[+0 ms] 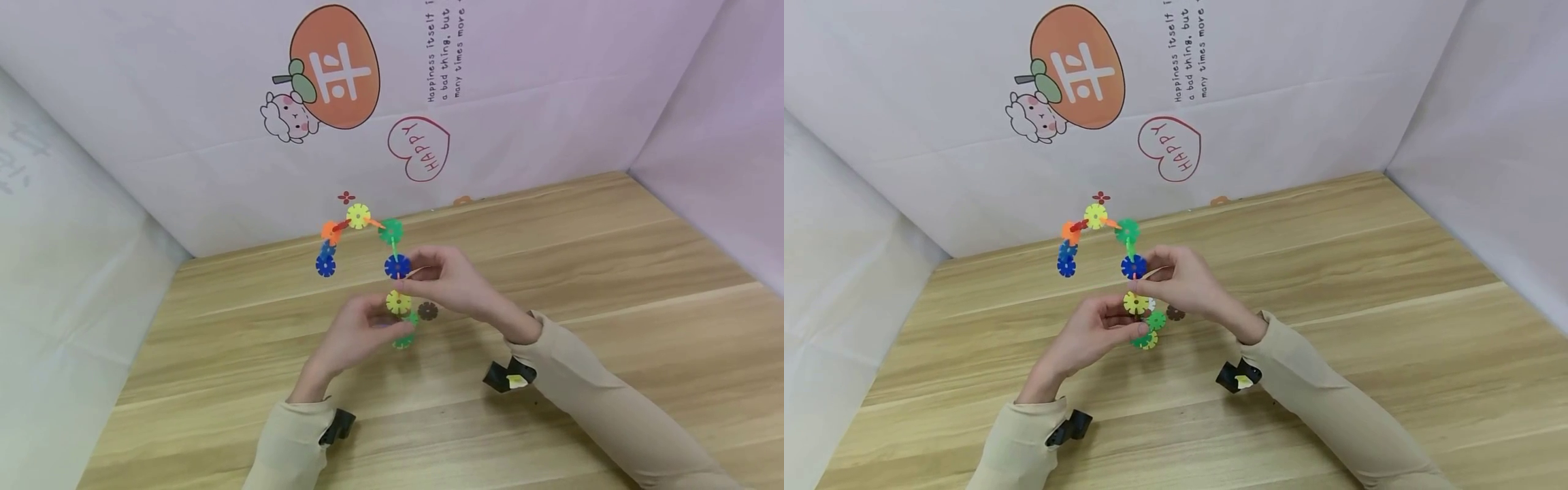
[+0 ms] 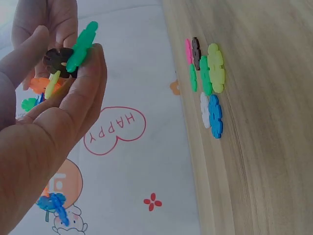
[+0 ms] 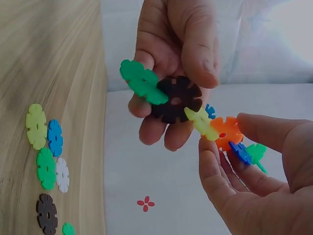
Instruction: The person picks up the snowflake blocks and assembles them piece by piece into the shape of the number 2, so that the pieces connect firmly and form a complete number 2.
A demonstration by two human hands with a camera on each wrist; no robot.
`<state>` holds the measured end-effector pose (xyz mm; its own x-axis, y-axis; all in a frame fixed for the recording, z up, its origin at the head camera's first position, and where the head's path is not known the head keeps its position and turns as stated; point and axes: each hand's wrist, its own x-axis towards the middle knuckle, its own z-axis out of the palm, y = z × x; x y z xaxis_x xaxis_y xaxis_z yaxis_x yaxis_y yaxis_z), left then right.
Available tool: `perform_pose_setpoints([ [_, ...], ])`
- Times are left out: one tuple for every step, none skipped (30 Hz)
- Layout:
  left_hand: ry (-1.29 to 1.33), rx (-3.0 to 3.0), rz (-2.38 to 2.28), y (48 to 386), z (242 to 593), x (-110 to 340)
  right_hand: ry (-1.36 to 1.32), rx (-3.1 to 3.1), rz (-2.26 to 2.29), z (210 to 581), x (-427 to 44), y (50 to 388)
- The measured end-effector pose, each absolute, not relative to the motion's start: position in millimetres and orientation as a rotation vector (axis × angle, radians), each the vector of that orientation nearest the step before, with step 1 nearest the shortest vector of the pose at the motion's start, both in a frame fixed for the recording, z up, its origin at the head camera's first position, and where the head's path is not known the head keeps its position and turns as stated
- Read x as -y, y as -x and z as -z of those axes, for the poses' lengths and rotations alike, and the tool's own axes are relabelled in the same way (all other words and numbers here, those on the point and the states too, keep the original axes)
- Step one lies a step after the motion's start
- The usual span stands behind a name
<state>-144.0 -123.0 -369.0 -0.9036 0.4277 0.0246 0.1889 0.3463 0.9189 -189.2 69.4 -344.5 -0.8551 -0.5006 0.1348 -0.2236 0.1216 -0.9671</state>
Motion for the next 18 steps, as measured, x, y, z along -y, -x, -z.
perform_pose_setpoints([
  [-0.561,-2.373,-1.592,144,370,123,0.706,-2.164,1.811,345,-70,190],
  [-0.565,-2.359,-1.605,145,372,123,0.705,-2.161,1.812,345,-71,190],
  [-0.565,-2.351,-1.614,145,373,123,0.704,-2.157,1.814,346,-71,190],
  [-0.559,-2.342,-1.623,145,373,124,0.699,-2.159,1.811,346,-71,190],
  [-0.553,-2.335,-1.628,144,373,125,0.697,-2.160,1.811,345,-70,190],
  [-0.544,-2.330,-1.630,144,373,125,0.698,-2.157,1.815,345,-70,190],
  [-0.535,-2.331,-1.629,144,373,126,0.699,-2.156,1.817,345,-70,190],
  [-0.525,-2.332,-1.629,144,372,126,0.704,-2.154,1.821,346,-69,191],
  [-0.510,-2.336,-1.625,143,372,127,0.709,-2.154,1.823,346,-69,191],
  [-0.498,-2.340,-1.624,143,371,127,0.711,-2.156,1.823,346,-69,191],
  [-0.484,-2.345,-1.622,143,370,128,0.715,-2.164,1.819,347,-69,192],
  [-0.469,-2.345,-1.626,142,369,128,0.717,-2.178,1.812,347,-70,193],
  [-0.458,-2.348,-1.629,142,368,128,0.714,-2.194,1.801,348,-70,194],
  [-0.452,-2.348,-1.635,142,367,129,0.706,-2.212,1.787,348,-71,195],
  [-0.443,-2.349,-1.638,143,367,129,0.695,-2.231,1.770,348,-72,196],
  [-0.439,-2.346,-1.647,143,366,130,0.680,-2.255,1.751,349,-74,198],
  [-0.431,-2.346,-1.650,143,366,131,0.668,-2.277,1.735,351,-75,200],
  [-0.427,-2.347,-1.654,144,366,131,0.656,-2.306,1.716,352,-77,203],
])
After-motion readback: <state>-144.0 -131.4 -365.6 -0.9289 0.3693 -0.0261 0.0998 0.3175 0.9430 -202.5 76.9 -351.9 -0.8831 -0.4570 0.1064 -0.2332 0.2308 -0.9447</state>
